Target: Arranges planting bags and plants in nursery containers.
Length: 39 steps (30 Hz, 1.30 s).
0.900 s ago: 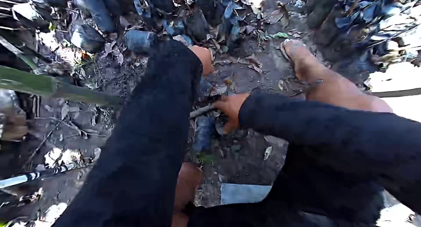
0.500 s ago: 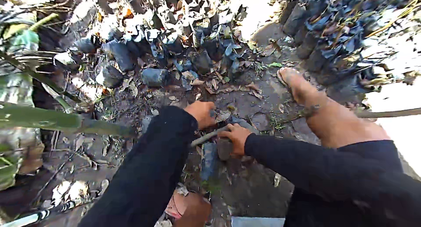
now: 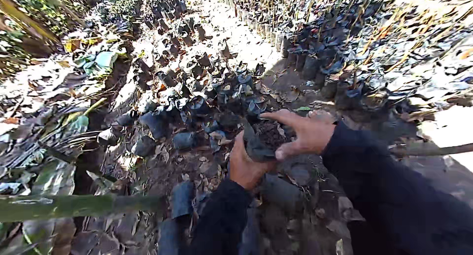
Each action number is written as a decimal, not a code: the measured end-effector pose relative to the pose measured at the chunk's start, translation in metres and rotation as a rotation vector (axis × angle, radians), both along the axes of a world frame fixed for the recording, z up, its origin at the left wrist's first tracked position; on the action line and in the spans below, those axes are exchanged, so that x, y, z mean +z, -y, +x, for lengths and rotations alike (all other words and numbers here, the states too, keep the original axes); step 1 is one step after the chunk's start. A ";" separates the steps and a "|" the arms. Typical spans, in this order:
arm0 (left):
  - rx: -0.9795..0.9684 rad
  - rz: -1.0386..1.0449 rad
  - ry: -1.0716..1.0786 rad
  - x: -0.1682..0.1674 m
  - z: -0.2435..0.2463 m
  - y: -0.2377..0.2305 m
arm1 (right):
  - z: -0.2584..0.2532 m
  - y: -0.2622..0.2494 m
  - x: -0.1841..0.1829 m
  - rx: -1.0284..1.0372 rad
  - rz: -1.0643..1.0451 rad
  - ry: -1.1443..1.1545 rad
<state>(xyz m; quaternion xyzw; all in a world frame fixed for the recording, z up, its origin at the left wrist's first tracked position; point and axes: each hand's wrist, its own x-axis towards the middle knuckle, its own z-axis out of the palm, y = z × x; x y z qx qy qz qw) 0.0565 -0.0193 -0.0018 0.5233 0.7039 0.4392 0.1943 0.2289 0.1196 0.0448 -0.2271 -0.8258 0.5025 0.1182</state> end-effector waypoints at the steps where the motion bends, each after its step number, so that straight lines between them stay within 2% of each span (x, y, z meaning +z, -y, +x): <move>1: 0.000 0.019 0.043 -0.001 0.001 -0.002 | 0.002 0.002 -0.009 0.006 -0.023 -0.047; 3: -0.023 0.045 0.157 -0.009 0.002 -0.007 | -0.001 0.006 -0.025 -0.060 -0.030 -0.138; 6: -0.018 -0.021 0.348 -0.024 0.011 -0.012 | -0.005 0.014 -0.045 -0.296 -0.052 -0.154; 9: 0.164 -0.079 0.239 -0.042 0.046 -0.015 | -0.007 0.017 -0.046 -0.526 -0.054 -0.048; 11: 0.221 -0.112 0.175 -0.053 0.078 -0.019 | -0.001 0.021 -0.043 -0.581 -0.008 0.050; 14: 0.266 -0.107 0.170 -0.069 0.098 -0.025 | 0.016 0.018 -0.052 -0.412 0.041 0.139; 20: 0.022 -0.139 0.279 -0.111 0.093 -0.029 | 0.051 -0.024 -0.068 -0.064 0.192 0.352; 24: -0.102 -0.168 0.354 -0.139 0.104 -0.048 | 0.065 -0.046 -0.093 -0.061 0.247 0.448; 27: -0.046 -0.245 0.371 -0.168 0.119 -0.055 | 0.069 -0.049 -0.115 -0.054 0.254 0.548; 29: -0.006 -0.330 0.337 -0.190 0.128 -0.055 | 0.072 -0.050 -0.146 -0.036 0.251 0.554; 33: -0.017 -0.587 0.175 -0.228 0.141 -0.043 | 0.077 -0.046 -0.196 0.107 0.131 0.738; 37: -0.105 -0.775 0.100 -0.216 0.139 -0.041 | 0.071 -0.051 -0.184 0.267 -0.022 0.889; 39: -0.137 -0.859 0.139 -0.209 0.131 -0.042 | 0.077 -0.062 -0.179 0.221 -0.138 0.852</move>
